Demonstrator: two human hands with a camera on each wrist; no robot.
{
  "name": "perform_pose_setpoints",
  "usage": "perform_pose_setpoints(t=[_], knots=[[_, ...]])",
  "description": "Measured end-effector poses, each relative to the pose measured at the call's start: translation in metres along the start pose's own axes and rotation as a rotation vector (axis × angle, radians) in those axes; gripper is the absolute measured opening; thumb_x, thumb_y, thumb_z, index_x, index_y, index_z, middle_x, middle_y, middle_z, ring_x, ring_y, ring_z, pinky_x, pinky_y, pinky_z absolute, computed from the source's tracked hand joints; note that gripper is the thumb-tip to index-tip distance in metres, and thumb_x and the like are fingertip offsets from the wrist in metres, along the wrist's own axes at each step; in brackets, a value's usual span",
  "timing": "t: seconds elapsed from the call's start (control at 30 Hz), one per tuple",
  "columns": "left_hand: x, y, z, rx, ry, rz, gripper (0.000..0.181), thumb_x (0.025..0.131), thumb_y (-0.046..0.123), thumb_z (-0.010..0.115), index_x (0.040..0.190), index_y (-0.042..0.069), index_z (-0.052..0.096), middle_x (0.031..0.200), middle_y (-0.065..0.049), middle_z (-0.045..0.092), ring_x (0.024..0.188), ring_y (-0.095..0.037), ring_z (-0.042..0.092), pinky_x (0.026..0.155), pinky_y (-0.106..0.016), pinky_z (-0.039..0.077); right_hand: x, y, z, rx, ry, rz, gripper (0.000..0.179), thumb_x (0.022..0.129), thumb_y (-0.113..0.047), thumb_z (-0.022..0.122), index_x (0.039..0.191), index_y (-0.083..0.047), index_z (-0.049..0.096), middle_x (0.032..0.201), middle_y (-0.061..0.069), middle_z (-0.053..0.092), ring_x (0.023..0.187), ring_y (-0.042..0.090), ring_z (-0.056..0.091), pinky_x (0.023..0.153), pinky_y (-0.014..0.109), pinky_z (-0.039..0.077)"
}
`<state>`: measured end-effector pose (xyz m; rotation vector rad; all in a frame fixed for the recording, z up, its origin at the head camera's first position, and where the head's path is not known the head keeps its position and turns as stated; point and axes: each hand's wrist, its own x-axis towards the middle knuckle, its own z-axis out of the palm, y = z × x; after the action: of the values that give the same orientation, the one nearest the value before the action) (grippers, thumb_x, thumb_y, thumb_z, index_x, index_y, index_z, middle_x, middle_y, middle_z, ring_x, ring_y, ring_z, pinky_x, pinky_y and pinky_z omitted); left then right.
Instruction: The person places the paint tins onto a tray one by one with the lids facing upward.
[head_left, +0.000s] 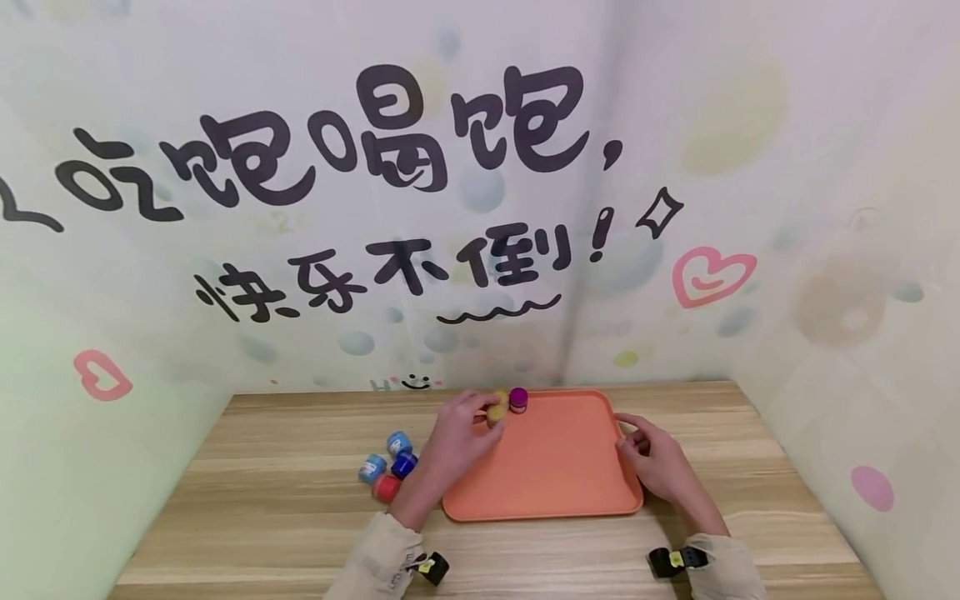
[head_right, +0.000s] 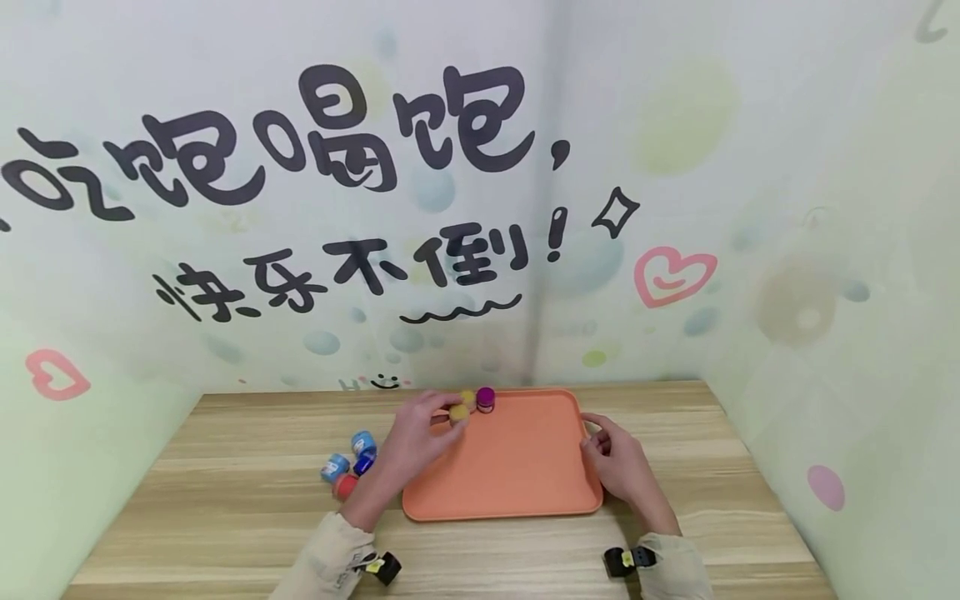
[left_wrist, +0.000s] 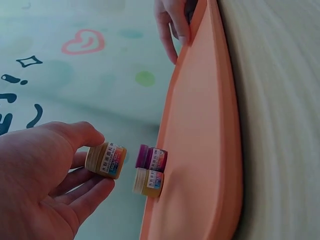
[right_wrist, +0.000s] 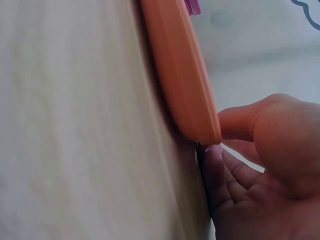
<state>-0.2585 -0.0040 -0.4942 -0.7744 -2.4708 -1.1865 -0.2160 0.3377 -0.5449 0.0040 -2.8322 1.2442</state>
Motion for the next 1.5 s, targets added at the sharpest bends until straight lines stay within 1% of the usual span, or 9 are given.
perform_pose_setpoints(t=[0.1, 0.23, 0.3, 0.47, 0.63, 0.7, 1.0, 1.23, 1.5], knots=[[0.001, -0.001, 0.006, 0.005, -0.005, 0.01, 0.029, 0.086, 0.012, 0.078, 0.112, 0.001, 0.072, 0.109, -0.011, 0.069, 0.097, -0.02, 0.07, 0.081, -0.026, 0.061, 0.0, 0.0, 0.0, 0.001, -0.004, 0.006, 0.043, 0.101, -0.016, 0.061, 0.143, -0.015, 0.053, 0.092, 0.007, 0.065, 0.076, 0.017, 0.058, 0.061, 0.025, 0.048], [0.004, -0.002, 0.014, 0.008, -0.01, 0.021, 0.027, 0.087, 0.013, 0.078, 0.111, 0.001, 0.072, 0.107, -0.012, 0.07, 0.094, -0.021, 0.07, 0.08, -0.031, 0.062, 0.0, 0.001, 0.0, 0.001, -0.006, 0.015, 0.043, 0.101, -0.017, 0.061, 0.144, -0.015, 0.052, 0.093, 0.007, 0.065, 0.077, 0.017, 0.058, 0.062, 0.025, 0.048], [0.006, -0.002, 0.017, 0.041, -0.003, 0.026, 0.028, 0.086, 0.015, 0.078, 0.111, 0.003, 0.072, 0.107, -0.01, 0.071, 0.093, -0.02, 0.071, 0.08, -0.031, 0.062, -0.001, 0.001, 0.0, 0.003, -0.007, 0.017, 0.043, 0.101, -0.016, 0.061, 0.144, -0.015, 0.052, 0.093, 0.007, 0.065, 0.077, 0.017, 0.058, 0.062, 0.025, 0.048], [0.01, -0.002, 0.023, 0.124, 0.003, 0.017, 0.026, 0.086, 0.021, 0.08, 0.11, 0.011, 0.074, 0.106, -0.002, 0.074, 0.093, -0.014, 0.07, 0.08, -0.026, 0.06, -0.001, 0.002, 0.001, 0.005, -0.01, 0.014, 0.043, 0.101, -0.016, 0.06, 0.144, -0.016, 0.052, 0.094, 0.007, 0.065, 0.078, 0.017, 0.058, 0.063, 0.025, 0.049], [0.014, 0.001, 0.027, 0.106, -0.029, -0.026, 0.026, 0.087, 0.022, 0.079, 0.111, 0.012, 0.073, 0.105, 0.0, 0.073, 0.091, -0.013, 0.069, 0.079, -0.022, 0.059, -0.001, 0.001, 0.001, -0.003, -0.005, 0.008, 0.043, 0.101, -0.016, 0.06, 0.144, -0.015, 0.052, 0.094, 0.007, 0.065, 0.077, 0.017, 0.058, 0.062, 0.025, 0.049], [0.016, 0.001, 0.028, 0.105, -0.034, -0.028, 0.026, 0.087, 0.022, 0.079, 0.111, 0.012, 0.073, 0.105, 0.0, 0.073, 0.091, -0.012, 0.068, 0.078, -0.021, 0.059, -0.001, 0.0, 0.001, -0.007, -0.003, 0.006, 0.043, 0.101, -0.015, 0.06, 0.144, -0.015, 0.052, 0.093, 0.007, 0.065, 0.077, 0.017, 0.058, 0.062, 0.025, 0.049], [0.023, 0.003, 0.037, 0.039, -0.023, 0.023, 0.022, 0.088, 0.017, 0.077, 0.108, 0.008, 0.072, 0.104, -0.005, 0.072, 0.092, -0.018, 0.071, 0.078, -0.03, 0.061, -0.002, 0.0, 0.001, -0.006, 0.001, -0.005, 0.043, 0.101, -0.014, 0.059, 0.143, -0.014, 0.053, 0.094, 0.007, 0.065, 0.077, 0.016, 0.058, 0.063, 0.025, 0.049], [0.027, 0.005, 0.045, 0.081, -0.008, 0.037, 0.022, 0.088, 0.018, 0.077, 0.108, 0.009, 0.073, 0.101, -0.004, 0.071, 0.089, -0.017, 0.069, 0.076, -0.024, 0.058, -0.002, 0.001, 0.0, -0.006, 0.003, -0.014, 0.043, 0.101, -0.015, 0.06, 0.143, -0.014, 0.053, 0.095, 0.007, 0.066, 0.077, 0.015, 0.059, 0.063, 0.025, 0.049], [0.032, 0.006, 0.05, 0.088, -0.024, 0.009, 0.026, 0.089, 0.021, 0.074, 0.112, 0.01, 0.073, 0.105, -0.006, 0.067, 0.09, -0.018, 0.067, 0.077, -0.023, 0.058, -0.001, 0.002, 0.0, -0.003, -0.001, -0.002, 0.043, 0.101, -0.015, 0.06, 0.143, -0.015, 0.052, 0.094, 0.007, 0.065, 0.077, 0.016, 0.058, 0.063, 0.025, 0.049]])
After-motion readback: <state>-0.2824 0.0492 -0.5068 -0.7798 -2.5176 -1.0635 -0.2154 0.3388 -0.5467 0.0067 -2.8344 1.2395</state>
